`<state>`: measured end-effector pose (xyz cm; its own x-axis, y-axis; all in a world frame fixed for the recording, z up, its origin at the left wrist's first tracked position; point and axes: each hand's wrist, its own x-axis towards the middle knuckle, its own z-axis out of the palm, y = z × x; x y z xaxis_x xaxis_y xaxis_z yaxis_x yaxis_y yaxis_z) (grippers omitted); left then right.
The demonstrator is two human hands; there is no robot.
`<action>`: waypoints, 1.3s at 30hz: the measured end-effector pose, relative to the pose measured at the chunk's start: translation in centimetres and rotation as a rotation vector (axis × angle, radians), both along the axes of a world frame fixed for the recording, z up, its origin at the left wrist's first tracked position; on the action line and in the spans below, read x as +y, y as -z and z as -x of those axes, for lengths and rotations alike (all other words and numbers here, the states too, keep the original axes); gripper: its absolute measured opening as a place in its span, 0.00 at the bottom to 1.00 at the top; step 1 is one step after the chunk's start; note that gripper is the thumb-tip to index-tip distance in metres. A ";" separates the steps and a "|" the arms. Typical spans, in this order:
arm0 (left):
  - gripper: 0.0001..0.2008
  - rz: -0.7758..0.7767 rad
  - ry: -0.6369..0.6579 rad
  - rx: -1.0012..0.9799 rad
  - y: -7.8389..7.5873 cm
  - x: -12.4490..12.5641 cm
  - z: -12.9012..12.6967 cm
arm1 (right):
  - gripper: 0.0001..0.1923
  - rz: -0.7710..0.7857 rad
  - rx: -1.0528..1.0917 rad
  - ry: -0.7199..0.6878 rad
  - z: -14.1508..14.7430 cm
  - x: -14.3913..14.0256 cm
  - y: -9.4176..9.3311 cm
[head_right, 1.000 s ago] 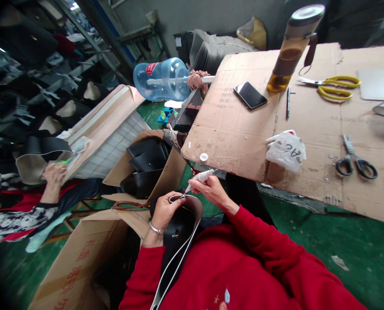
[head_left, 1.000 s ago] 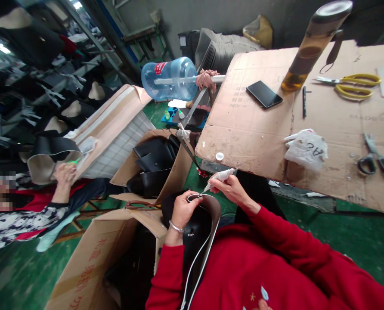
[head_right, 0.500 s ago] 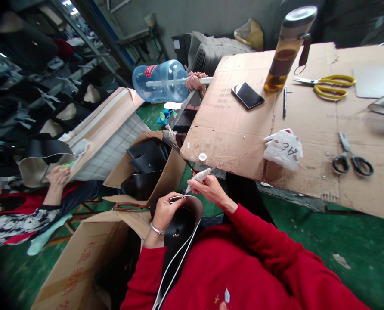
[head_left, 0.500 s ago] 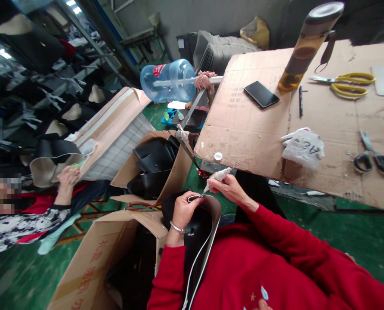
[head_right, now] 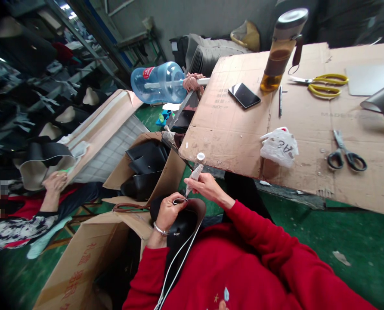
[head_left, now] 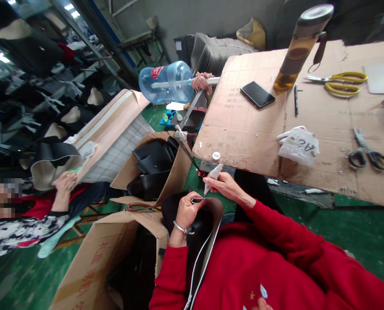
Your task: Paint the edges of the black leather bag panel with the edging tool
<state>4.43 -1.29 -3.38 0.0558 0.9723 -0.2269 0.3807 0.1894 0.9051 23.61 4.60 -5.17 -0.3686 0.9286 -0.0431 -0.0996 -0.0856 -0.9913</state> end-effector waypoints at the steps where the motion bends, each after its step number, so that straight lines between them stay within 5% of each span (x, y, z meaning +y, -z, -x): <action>1: 0.07 0.008 0.001 -0.008 0.0 0.0 0.0 | 0.30 -0.001 0.013 0.009 0.0 -0.1 -0.2; 10: 0.06 -0.059 -0.067 0.066 -0.3 -0.1 0.8 | 0.25 -0.080 0.152 0.311 -2.3 0.2 -2.0; 15: 0.05 -0.082 -0.116 0.130 -0.5 0.4 1.0 | 0.20 -0.341 -0.091 0.534 -4.6 0.6 -2.0; 22: 0.06 -0.098 -0.109 0.131 -0.1 0.8 1.3 | 0.14 -0.562 -0.343 0.574 -5.3 1.2 -1.5; 31: 0.08 -0.003 -0.153 0.003 0.5 0.8 1.3 | 0.15 -0.532 -0.371 0.569 -5.2 1.5 -1.3; 39: 0.07 0.000 -0.170 -0.015 0.1 1.0 1.3 | 0.17 -0.384 -0.155 0.611 -5.3 1.5 -1.8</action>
<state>3.15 -0.28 -3.52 -0.1060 0.9680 -0.2272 0.3299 0.2498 0.9104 28.93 6.12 -3.39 0.2036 0.9263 0.3169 0.1253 0.2964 -0.9468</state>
